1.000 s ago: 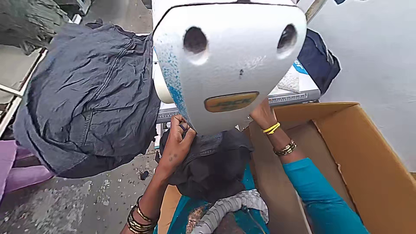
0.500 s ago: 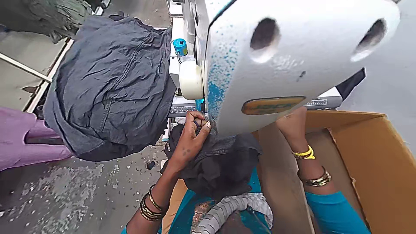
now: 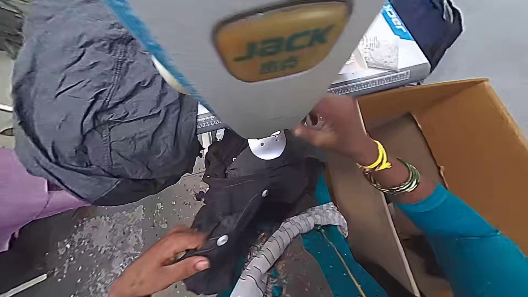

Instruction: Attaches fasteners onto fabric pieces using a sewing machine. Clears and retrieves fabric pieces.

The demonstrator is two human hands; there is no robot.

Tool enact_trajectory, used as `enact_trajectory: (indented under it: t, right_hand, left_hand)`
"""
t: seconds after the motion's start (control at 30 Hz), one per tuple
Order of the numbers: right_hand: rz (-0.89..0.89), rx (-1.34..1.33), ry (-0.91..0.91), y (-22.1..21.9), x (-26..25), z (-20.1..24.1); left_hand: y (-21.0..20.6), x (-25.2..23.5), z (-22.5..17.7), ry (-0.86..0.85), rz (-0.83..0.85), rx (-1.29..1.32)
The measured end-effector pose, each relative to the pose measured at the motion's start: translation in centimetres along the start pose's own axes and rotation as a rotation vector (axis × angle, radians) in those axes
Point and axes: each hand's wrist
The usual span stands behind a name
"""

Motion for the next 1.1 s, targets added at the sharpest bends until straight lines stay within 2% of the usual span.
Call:
enact_trajectory:
  t: [0.07, 0.13, 0.2, 0.23, 0.27, 0.33, 0.4, 0.43, 0.47, 0.53, 0.57, 0.63, 0.67, 0.7, 0.77, 0.83, 0.9, 1.0, 1.1]
  right_hand:
    - [0.073, -0.043, -0.395, 1.3, 4.4, -4.1]
    - [0.392, -0.078, -0.734, 0.5, 11.3, -9.2]
    - [0.689, -0.152, -0.904, -1.2, 16.7, -10.7]
    - [0.703, -0.164, -0.93, -1.9, 18.4, -10.6]
    - [0.592, -0.132, -0.948, -1.8, 19.2, -10.1]
    - [0.141, -0.019, -1.003, 0.4, 17.7, -8.1]
    - [-0.197, 0.065, -0.971, 4.4, 13.2, -4.6]
    - [-0.269, 0.092, -0.886, 5.9, 10.9, -2.3]
    - [-0.264, 0.101, -0.79, 6.6, 8.9, 0.7]
    - [-0.038, 0.05, -0.596, 5.3, 6.4, 7.1]
    - [0.158, -0.015, -0.509, 3.4, 6.3, 9.9]
    - [0.578, -0.26, -0.408, -0.8, 7.0, 13.5]
    - [0.688, -0.39, -0.328, -3.0, 8.2, 13.7]
    - [0.728, -0.499, -0.256, -4.5, 9.4, 13.4]
    - [0.578, -0.548, -0.205, -5.7, 10.8, 12.0]
    - [0.362, -0.452, -0.305, -5.2, 10.6, 10.2]
    - [0.268, -0.279, -0.421, -4.2, 9.5, 7.8]
    - [0.278, -0.135, -0.529, -3.5, 9.3, 5.8]
    - [0.337, -0.188, -0.493, -4.5, 9.7, 5.6]
  left_hand:
    - [0.0, 4.0, 1.8, 0.236, -0.099, 0.062]
    - [-0.4, 5.6, 2.9, 0.5, -0.229, -0.031]
    - [-0.6, 4.7, 4.0, 0.567, -0.288, -0.236]
    - [-0.5, 3.5, 4.0, 0.528, -0.307, -0.33]
    - [-0.3, 2.2, 3.6, 0.462, -0.328, -0.39]
    - [-0.6, -1.2, 2.0, 0.277, -0.374, -0.395]
    - [-2.5, -4.9, -0.2, 0.104, -0.33, -0.203]
    - [-4.1, -6.9, -1.3, 0.044, -0.254, -0.086]
    - [-6.2, -8.7, -2.1, 0.004, -0.167, 0.054]
    - [-10.2, -11.3, -3.5, 0.002, -0.061, 0.395]
    - [-11.7, -11.7, -4.1, 0.055, -0.153, 0.547]
    - [-11.9, -12.1, -5.7, 0.249, -0.608, 0.716]
    - [-10.7, -12.3, -5.9, 0.337, -0.816, 0.743]
    - [-9.2, -11.8, -5.6, 0.407, -0.957, 0.727]
    - [-6.9, -9.8, -3.9, 0.48, -1.113, 0.687]
    - [-6.0, -7.1, -2.6, 0.531, -1.169, 0.685]
    - [-5.6, -5.6, -1.7, 0.536, -1.193, 0.705]
    - [-5.0, -4.8, -0.5, 0.542, -1.237, 0.737]
    - [-4.0, -4.5, 0.5, 0.516, -1.253, 0.762]
Point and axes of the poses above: each hand's wrist, its own x-axis away from the middle knuckle, its own y-axis out of the back of the hand, z = x × y, and after that the axes turned 6 degrees about -z, right-handed
